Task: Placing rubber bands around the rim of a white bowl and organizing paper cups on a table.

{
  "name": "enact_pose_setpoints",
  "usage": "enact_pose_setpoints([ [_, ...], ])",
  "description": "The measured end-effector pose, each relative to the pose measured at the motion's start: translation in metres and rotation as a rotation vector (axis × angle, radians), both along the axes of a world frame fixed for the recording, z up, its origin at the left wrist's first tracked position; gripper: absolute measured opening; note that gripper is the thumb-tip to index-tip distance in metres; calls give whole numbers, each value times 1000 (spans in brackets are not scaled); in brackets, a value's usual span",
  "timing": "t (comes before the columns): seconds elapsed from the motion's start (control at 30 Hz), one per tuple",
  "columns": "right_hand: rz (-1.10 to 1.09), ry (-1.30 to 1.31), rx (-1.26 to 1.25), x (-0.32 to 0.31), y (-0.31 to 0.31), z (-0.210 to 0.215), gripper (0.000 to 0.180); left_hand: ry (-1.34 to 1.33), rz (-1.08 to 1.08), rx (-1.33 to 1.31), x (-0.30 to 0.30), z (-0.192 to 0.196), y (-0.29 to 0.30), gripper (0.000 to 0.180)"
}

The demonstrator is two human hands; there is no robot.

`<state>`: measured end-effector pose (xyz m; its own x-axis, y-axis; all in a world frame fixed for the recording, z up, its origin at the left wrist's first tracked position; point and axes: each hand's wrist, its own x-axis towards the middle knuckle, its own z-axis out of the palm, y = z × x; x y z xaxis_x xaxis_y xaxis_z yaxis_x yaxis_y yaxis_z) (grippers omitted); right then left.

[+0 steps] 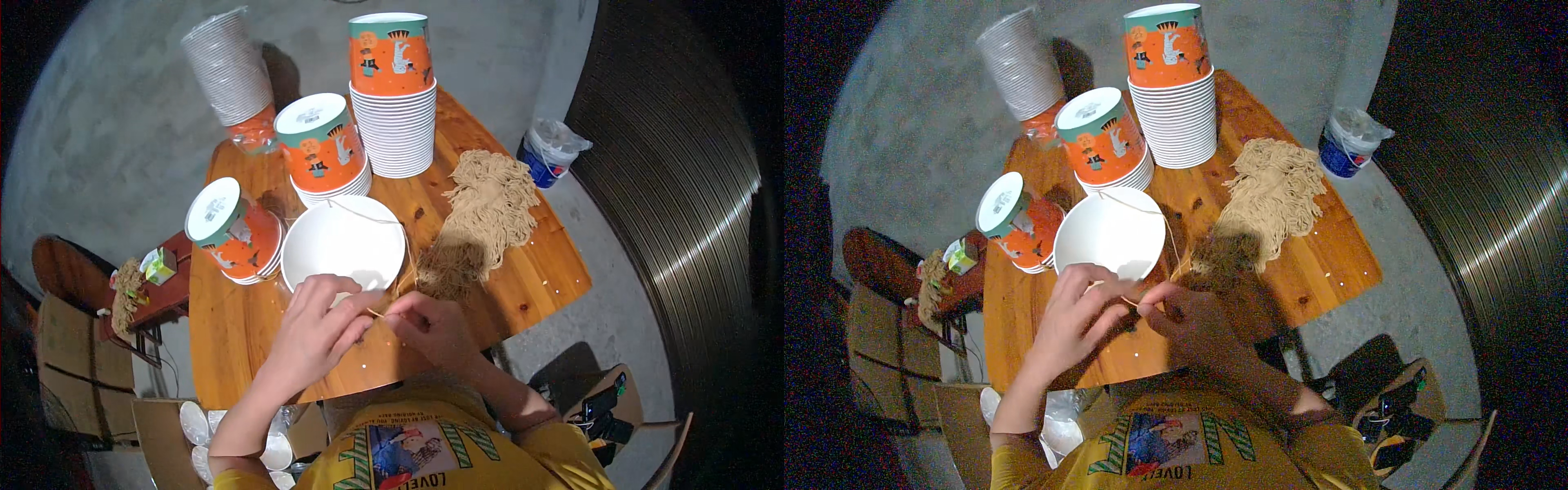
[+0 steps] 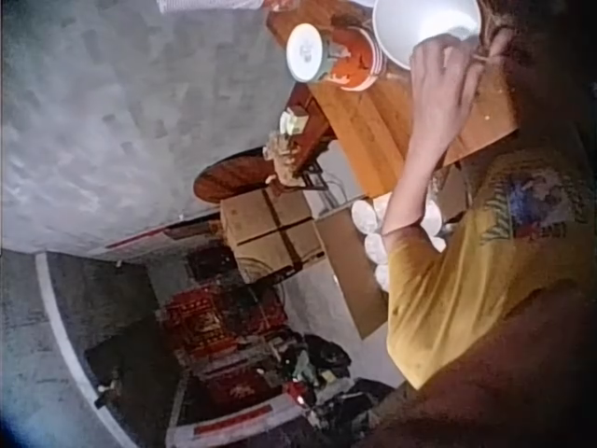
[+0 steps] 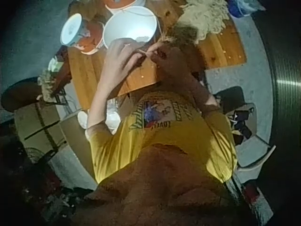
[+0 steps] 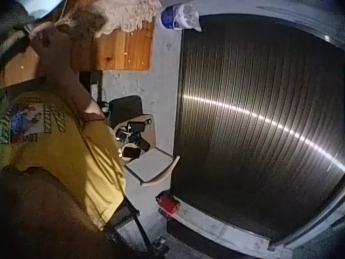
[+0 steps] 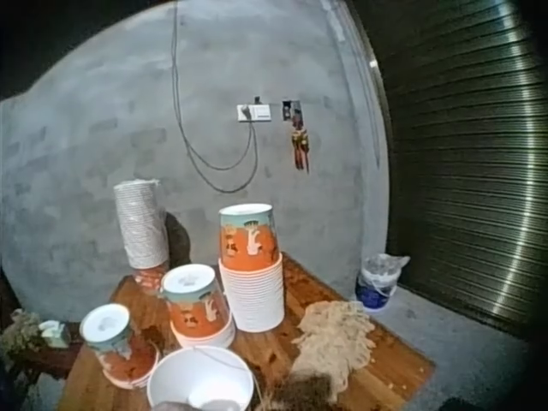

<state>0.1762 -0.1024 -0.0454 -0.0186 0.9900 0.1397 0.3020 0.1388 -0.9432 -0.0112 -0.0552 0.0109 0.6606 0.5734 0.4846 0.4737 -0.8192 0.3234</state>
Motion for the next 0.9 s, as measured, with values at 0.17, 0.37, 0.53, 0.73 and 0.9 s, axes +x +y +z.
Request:
enact_pose_setpoints([
  [0.17, 10, 40, 217, -1, 3, -6, 15, 56, -23, 103, -2, -9, 7, 19],
  [0.37, 15, 10, 179, -4, 0, 3, 15, 74, -41, 184, 5, -11, 6, 17],
  [0.53, -71, 48, 222, 0, 4, -12, 10, 59, -13, 79, 1, -12, 13, 17],
  [0.73, -91, 108, 442, -2, 21, -17, 8, 51, 46, -279, -12, -3, 17, 15],
  [0.9, -79, -1, 749, -14, 31, -9, 16, -146, 94, -704, -12, 19, 25, 18],
])
